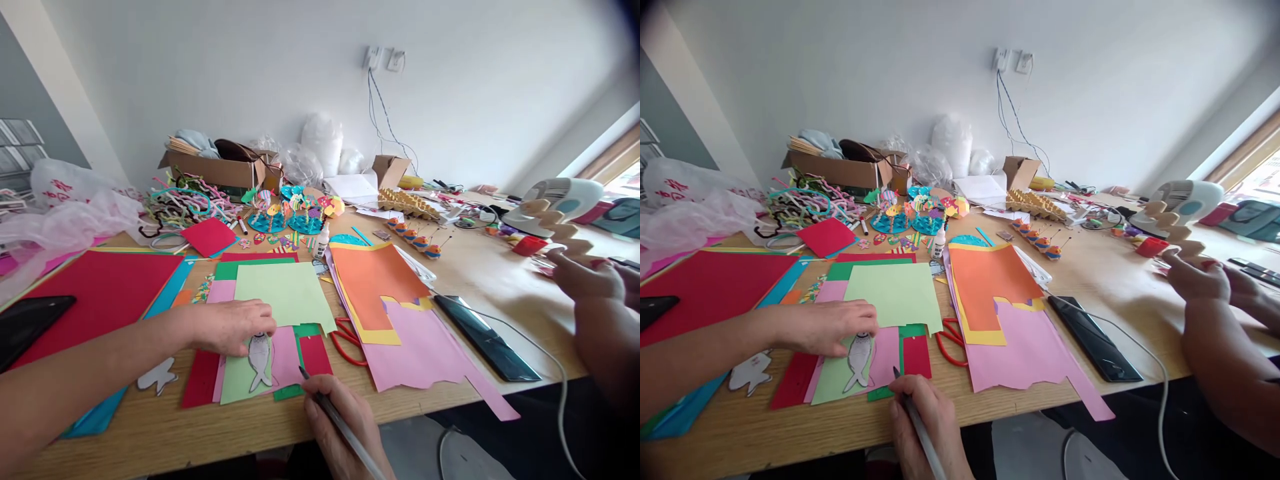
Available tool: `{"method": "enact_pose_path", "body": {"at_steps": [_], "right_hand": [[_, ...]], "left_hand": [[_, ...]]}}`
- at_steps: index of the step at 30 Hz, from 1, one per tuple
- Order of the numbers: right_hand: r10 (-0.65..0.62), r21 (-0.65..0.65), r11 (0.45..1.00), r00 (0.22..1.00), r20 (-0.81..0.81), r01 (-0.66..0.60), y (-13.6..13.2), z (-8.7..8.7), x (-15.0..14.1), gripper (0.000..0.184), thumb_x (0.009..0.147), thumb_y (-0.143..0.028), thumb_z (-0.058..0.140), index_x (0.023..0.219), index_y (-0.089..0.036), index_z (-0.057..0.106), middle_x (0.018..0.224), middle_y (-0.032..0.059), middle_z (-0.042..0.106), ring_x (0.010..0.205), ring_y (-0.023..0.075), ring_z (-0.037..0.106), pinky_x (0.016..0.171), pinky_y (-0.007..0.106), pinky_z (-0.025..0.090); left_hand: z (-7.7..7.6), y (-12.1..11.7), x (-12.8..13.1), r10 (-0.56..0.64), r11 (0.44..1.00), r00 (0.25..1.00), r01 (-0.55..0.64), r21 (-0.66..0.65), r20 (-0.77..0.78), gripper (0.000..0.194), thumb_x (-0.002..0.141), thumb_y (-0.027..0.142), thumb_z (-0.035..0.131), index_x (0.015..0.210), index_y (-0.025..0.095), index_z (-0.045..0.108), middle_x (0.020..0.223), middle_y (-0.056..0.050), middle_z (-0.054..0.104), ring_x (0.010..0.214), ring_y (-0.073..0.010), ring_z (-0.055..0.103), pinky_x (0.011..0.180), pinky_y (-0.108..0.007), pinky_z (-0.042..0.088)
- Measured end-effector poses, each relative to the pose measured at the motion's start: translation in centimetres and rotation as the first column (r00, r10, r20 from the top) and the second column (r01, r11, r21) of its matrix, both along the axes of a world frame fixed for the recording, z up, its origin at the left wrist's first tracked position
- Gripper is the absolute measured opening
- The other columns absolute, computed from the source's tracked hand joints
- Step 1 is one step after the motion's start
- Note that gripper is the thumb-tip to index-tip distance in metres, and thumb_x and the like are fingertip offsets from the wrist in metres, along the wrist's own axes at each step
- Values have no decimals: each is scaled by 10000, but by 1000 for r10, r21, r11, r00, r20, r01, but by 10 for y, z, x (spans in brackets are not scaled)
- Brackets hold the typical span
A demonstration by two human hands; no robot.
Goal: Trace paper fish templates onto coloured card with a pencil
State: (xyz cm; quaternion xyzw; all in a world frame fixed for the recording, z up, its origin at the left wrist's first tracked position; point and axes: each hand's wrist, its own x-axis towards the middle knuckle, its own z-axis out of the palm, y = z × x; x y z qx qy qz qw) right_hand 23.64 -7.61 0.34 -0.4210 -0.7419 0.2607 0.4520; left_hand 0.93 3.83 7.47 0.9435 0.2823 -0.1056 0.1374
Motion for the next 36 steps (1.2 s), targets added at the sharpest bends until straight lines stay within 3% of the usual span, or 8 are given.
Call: {"method": "enact_pose_path", "body": {"at_steps": [5, 13, 19, 23, 27, 32, 36], "right_hand": [[12, -18, 1000, 1000, 16, -12, 1, -8, 1, 111, 887, -226, 490, 925, -221, 594, 714, -1, 655, 596, 131, 613, 549, 186, 452], [51, -24, 998, 999, 18, -51, 3, -9, 1, 112, 891, -215, 479, 938, -224, 580, 690, -11, 630, 573, 127, 594, 548, 185, 443], [31, -26, 999, 999, 12, -30, 2, -7, 0, 107, 894, -217, 480, 923, -223, 582, 681, -14, 624, 580, 128, 595, 554, 182, 450], [38, -30, 999, 999, 21, -37, 1, -6, 1, 115, 903, -227, 475, 925, -222, 587, 695, -6, 637, 585, 131, 597, 555, 187, 452], [32, -12, 999, 999, -6, -32, 1, -4, 1, 130, 923, -233, 470, 933, -231, 599, 750, 3, 665, 631, 133, 618, 596, 192, 469], [48, 5, 999, 999, -12, -47, 2, -2, -4, 203, 968, -285, 430, 933, -232, 622, 754, 22, 662, 635, 141, 622, 613, 211, 487], [44, 25, 999, 999, -1, -44, 2, -3, -11, 197, 972, -304, 431, 939, -242, 615, 759, 25, 658, 653, 149, 632, 603, 214, 488]], "left_hand": [[3, 3, 7, -31, 999, 996, 32, 6, -85, 300, 669, 31, 745, 883, 177, 592, 972, -59, 594, 917, -234, 561, 739, -286, 444], [0, 6, 9, -34, 999, 997, 33, -13, -67, 311, 644, 20, 741, 814, 182, 538, 951, -63, 601, 933, -255, 541, 767, -314, 425], [2, -2, -1, 17, 994, 1000, -15, -107, 19, 272, 702, -66, 523, 722, 204, 501, 773, 19, 599, 750, -172, 569, 623, -228, 415], [22, -12, -22, 62, 984, 995, -46, -170, 85, 276, 717, -66, 434, 717, 195, 523, 782, 10, 603, 746, -148, 588, 668, -198, 436], [39, -19, -59, 158, 970, 982, -134, -202, 107, 300, 676, -56, 386, 725, 199, 535, 769, 0, 598, 742, -168, 580, 668, -217, 442], [34, -30, -105, 320, 934, 947, -312, -176, 20, 328, 601, -58, 370, 715, 201, 536, 754, 13, 612, 740, -177, 594, 693, -238, 446], [27, -44, -117, 387, 913, 921, -390, -119, -49, 343, 598, -67, 357, 707, 190, 556, 768, 7, 623, 769, -182, 600, 711, -242, 449]]}}
